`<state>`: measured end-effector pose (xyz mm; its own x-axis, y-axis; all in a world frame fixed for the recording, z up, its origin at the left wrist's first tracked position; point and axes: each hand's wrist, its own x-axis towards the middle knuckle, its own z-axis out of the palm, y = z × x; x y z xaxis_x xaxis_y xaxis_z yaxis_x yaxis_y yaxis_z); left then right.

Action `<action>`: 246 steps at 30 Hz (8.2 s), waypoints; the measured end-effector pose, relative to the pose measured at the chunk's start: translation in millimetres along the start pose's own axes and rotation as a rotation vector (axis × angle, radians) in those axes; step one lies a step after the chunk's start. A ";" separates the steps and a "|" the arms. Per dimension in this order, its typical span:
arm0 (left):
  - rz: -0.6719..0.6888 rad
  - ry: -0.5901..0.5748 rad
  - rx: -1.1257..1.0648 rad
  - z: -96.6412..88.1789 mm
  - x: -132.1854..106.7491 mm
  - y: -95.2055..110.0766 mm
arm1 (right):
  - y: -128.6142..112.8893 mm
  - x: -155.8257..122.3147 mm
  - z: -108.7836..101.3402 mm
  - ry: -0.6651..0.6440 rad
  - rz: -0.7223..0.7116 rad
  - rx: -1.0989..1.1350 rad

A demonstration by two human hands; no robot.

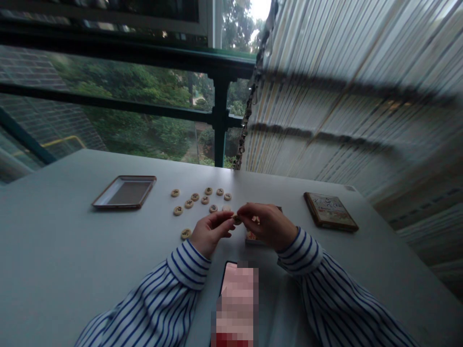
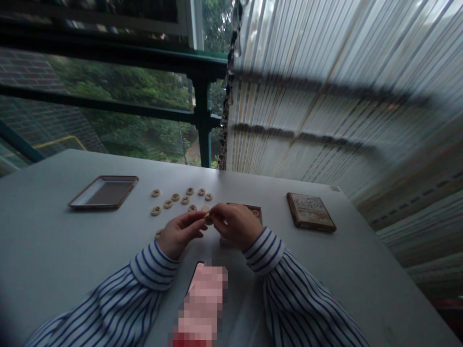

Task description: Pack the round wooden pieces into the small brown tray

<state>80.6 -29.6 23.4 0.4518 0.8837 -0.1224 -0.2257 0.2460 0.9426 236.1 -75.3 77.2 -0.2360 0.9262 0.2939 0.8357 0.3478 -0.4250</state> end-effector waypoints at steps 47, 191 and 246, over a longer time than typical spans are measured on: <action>0.002 0.070 0.048 5.6 -4.4 3.4 | 1.1 -0.1 -1.8 -0.059 -0.009 -0.026; 0.763 -0.192 1.047 0.8 -4.3 -27.8 | 10.3 -5.8 -18.0 -0.465 0.021 -0.401; 0.694 -0.174 1.539 -18.8 44.5 8.7 | 17.3 1.2 -7.9 -0.065 0.051 -0.416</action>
<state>82.6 19.4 20.4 0.7414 0.5741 0.3474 0.5310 -0.8185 0.2193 254.2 -69.3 77.0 -0.2091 0.9526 0.2209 0.9729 0.2255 -0.0514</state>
